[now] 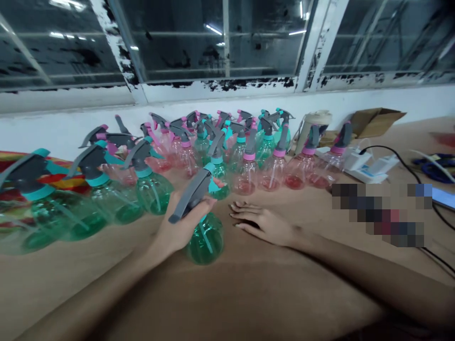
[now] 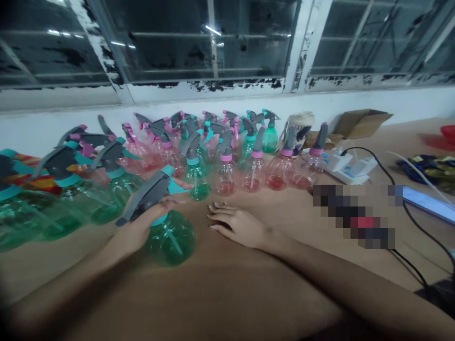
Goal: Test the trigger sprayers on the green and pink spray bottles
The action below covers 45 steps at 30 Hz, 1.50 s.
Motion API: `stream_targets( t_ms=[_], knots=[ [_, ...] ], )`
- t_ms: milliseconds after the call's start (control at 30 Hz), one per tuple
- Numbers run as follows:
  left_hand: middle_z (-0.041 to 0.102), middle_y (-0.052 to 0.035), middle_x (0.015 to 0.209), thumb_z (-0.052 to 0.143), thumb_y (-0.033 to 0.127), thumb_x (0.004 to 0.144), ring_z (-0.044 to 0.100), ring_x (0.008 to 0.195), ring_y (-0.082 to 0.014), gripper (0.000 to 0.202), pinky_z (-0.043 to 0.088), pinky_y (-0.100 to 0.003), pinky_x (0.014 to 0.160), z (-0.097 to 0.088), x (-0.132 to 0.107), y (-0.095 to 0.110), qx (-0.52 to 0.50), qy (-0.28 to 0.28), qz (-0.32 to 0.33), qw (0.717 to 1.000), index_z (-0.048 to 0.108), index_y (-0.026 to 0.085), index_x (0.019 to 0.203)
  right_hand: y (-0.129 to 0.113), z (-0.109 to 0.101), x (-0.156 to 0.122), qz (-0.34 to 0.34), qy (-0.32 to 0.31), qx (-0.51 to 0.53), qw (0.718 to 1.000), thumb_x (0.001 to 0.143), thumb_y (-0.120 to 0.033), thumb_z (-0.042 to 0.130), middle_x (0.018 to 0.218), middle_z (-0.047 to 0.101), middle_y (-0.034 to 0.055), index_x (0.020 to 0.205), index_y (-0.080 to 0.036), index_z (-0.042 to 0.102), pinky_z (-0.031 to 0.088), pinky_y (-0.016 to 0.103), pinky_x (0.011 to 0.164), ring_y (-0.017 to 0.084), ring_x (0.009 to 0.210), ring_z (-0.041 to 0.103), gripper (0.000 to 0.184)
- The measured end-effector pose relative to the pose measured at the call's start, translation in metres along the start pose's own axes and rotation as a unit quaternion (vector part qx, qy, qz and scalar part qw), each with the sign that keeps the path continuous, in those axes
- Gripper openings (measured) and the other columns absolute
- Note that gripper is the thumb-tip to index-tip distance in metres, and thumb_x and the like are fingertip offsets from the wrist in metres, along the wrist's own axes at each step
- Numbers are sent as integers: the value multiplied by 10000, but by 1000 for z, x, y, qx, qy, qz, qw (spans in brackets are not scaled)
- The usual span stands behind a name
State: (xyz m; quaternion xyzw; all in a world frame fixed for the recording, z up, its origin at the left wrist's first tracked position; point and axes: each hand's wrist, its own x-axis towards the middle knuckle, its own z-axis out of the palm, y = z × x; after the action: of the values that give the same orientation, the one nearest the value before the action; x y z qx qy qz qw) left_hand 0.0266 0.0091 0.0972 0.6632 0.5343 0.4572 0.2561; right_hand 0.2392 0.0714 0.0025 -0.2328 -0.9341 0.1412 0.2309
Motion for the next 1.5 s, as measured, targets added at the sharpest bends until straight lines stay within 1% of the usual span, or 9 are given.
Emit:
stream_targets(
  t_ms=[133, 233, 500, 767, 1000, 1133, 1233, 1333, 1500],
  knots=[
    [603, 3, 686, 513, 319, 801, 575, 658, -174, 161, 469, -298, 653, 6, -8, 6, -20, -52, 9, 998, 639, 229, 756, 2, 3, -1, 2, 8, 2, 1000, 924, -329, 430, 1352, 486, 44, 1255, -219, 522, 314, 398, 1086, 168, 1274, 398, 360],
    [641, -5, 772, 532, 294, 793, 599, 746, -193, 120, 475, -311, 724, 10, -11, 11, -25, -38, 18, 999, 632, 237, 826, 5, 5, -3, 0, 7, 4, 1000, 923, -318, 433, 1347, 493, 29, 1264, -241, 512, 322, 411, 1080, 174, 1285, 380, 358],
    [597, 20, 635, 498, 340, 833, 559, 581, -163, 190, 458, -293, 576, 18, -16, 12, 25, -28, 7, 999, 650, 241, 892, 4, 5, -3, -6, 4, 4, 1000, 926, -328, 423, 1345, 495, 45, 1250, -218, 528, 318, 411, 1079, 186, 1276, 396, 358],
    [629, 8, 765, 520, 338, 833, 574, 669, -160, 148, 464, -311, 687, 18, -16, 5, 39, -14, 43, 998, 617, 234, 788, 4, 6, -3, -6, 5, -1, 1000, 927, -318, 421, 1348, 492, 54, 1266, -213, 512, 327, 407, 1074, 185, 1271, 404, 367],
    [579, 32, 662, 512, 297, 826, 560, 595, -155, 97, 437, -296, 599, 17, -16, 11, 49, -24, 60, 997, 589, 254, 864, 3, 5, -4, -8, 3, -3, 1000, 930, -323, 410, 1336, 505, 68, 1267, -185, 511, 320, 394, 1080, 182, 1280, 391, 378],
    [545, 38, 582, 517, 308, 832, 530, 529, -147, 120, 429, -285, 555, 18, -17, 9, 46, -27, 36, 998, 612, 234, 825, 3, 6, -4, -8, 4, -8, 1000, 932, -322, 408, 1340, 501, 59, 1265, -206, 511, 323, 420, 1076, 188, 1276, 397, 367],
    [556, 32, 595, 523, 303, 828, 532, 540, -147, 121, 448, -294, 590, 17, -17, 11, 50, -26, 49, 997, 613, 225, 809, 5, 7, -4, -13, 5, -13, 1000, 933, -324, 407, 1336, 505, 67, 1254, -199, 520, 329, 422, 1074, 188, 1274, 400, 363],
    [582, 25, 641, 514, 285, 830, 571, 609, -156, 116, 474, -307, 656, 13, -16, 16, 35, -54, 70, 996, 611, 230, 861, 6, 8, -5, -25, 4, -13, 1000, 934, -324, 404, 1321, 522, 59, 1253, -212, 521, 333, 421, 1073, 182, 1272, 403, 358],
    [604, 8, 676, 495, 281, 829, 589, 650, -168, 110, 460, -297, 609, 9, -16, 22, 35, -59, 94, 993, 586, 222, 844, 7, 8, -5, -9, -2, -11, 1000, 935, -329, 400, 1342, 499, 56, 1262, -214, 513, 333, 440, 1071, 193, 1272, 404, 365]
  ],
)
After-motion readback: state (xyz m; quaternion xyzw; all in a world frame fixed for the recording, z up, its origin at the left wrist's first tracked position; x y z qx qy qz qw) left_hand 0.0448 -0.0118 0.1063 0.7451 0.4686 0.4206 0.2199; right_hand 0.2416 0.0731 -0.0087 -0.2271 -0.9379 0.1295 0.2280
